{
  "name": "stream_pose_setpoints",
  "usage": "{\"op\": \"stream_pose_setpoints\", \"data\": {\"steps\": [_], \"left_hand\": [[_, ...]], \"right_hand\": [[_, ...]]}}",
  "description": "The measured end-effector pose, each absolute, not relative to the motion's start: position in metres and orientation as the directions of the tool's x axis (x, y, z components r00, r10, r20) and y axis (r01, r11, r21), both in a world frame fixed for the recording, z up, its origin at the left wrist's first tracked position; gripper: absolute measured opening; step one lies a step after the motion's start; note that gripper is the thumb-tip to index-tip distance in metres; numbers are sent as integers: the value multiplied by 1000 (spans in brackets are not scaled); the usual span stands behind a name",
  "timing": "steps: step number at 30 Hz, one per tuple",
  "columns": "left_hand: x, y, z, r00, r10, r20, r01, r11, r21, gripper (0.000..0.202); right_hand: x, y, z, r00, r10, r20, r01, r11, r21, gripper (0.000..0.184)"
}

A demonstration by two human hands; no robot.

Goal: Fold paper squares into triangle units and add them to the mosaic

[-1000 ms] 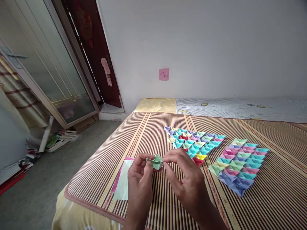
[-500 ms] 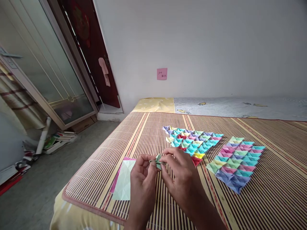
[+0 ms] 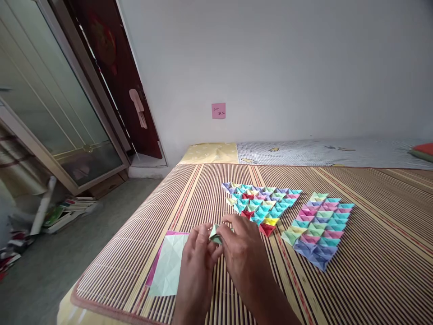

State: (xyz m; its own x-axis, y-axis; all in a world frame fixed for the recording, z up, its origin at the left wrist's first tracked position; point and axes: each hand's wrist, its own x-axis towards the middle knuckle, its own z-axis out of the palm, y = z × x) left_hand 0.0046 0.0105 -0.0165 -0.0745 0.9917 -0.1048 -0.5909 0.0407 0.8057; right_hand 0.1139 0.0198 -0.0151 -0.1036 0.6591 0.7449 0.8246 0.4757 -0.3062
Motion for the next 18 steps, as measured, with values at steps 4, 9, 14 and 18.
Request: {"op": "stream_pose_setpoints", "data": {"steps": [4, 9, 14, 18], "left_hand": [[0, 17, -13, 255, 948, -188, -777, 317, 544, 20], [3, 18, -12, 345, 907, -240, -816, 417, 401, 47], [5, 17, -13, 354, 891, -283, -832, 438, 340, 50], [4, 20, -17, 318, 890, -326, -831, 427, 355, 47]], "right_hand": [[111, 25, -19, -125, 668, 733, 776, 527, -347, 19], [113, 28, -19, -143, 726, 673, 716, 545, -436, 28], [122, 27, -15, -201, 749, 632, 666, 578, -472, 31], [126, 27, -12, -223, 767, 601, 659, 573, -487, 34]]}}
